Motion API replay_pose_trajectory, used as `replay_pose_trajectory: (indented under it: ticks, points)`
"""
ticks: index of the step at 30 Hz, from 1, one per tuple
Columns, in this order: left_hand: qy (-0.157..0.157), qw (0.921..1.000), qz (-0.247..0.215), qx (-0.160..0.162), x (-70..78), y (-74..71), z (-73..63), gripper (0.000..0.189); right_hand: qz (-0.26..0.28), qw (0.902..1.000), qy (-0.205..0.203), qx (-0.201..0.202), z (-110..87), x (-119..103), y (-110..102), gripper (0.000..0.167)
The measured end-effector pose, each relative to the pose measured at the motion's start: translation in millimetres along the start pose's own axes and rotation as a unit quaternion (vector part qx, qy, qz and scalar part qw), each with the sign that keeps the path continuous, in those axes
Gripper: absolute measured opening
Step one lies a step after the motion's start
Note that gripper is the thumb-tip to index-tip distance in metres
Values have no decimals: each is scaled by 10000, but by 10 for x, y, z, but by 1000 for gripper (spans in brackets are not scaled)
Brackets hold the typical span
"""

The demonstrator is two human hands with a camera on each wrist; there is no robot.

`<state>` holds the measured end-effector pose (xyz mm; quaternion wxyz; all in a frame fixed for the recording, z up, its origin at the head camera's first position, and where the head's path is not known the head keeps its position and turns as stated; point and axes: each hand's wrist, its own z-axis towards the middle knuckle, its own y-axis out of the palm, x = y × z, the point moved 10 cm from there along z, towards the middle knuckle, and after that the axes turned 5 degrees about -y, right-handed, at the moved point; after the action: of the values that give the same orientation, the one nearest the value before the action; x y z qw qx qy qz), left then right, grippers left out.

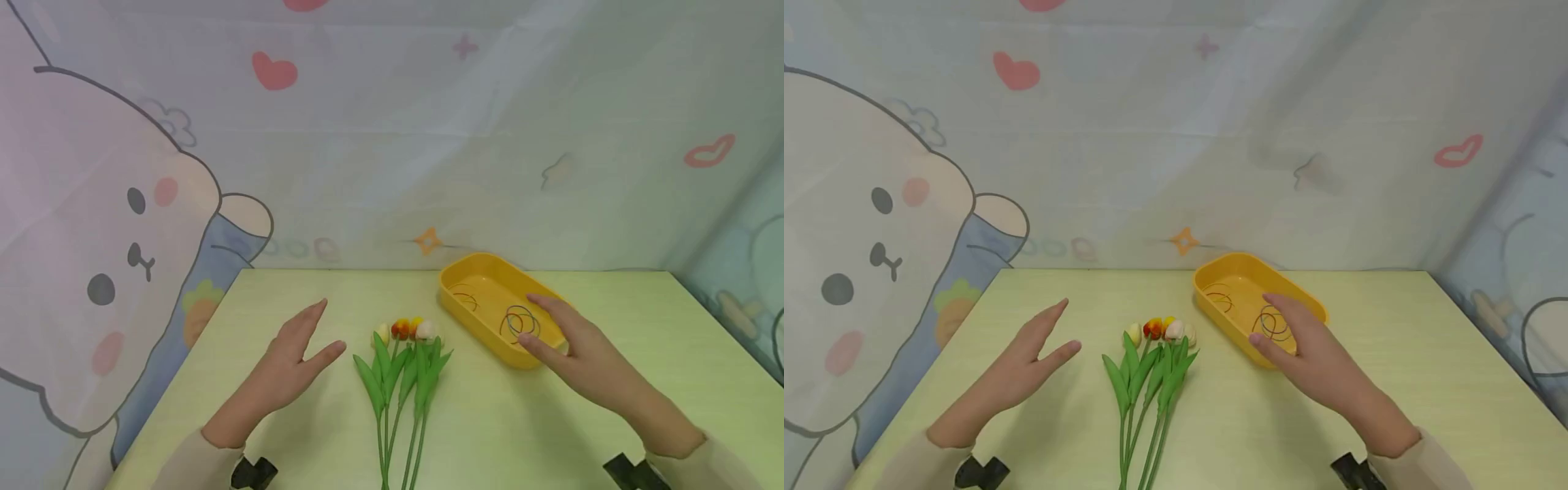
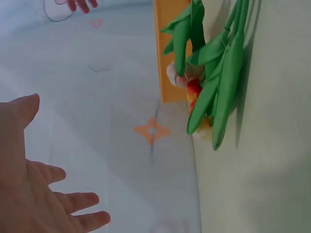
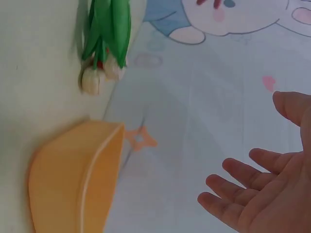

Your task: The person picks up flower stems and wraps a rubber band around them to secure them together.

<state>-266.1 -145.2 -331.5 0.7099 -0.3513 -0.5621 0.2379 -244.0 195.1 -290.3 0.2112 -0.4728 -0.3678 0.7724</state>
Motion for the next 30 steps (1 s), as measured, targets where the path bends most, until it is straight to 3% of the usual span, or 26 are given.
replay_pose_trajectory:
  ticks: [7, 12, 17, 30]
  points:
    - [-757, 9899, -999, -667, -88, 408, -35, 79, 1019, 9946, 17, 201, -31, -55, 429, 51]
    - [-1164, 9779, -1455, -951, -156, 649, -99, 77, 1620, 9856, 479, 66, -55, 35, 758, 51]
    - [-1218, 9733, -1593, -1113, -200, 792, -135, 77, 1966, 9765, 871, -124, -69, 114, 1028, 53]
    - [-1148, 9670, -1783, -1409, -213, 979, -193, 82, 2323, 9630, 1109, -805, -99, 144, 1471, 56]
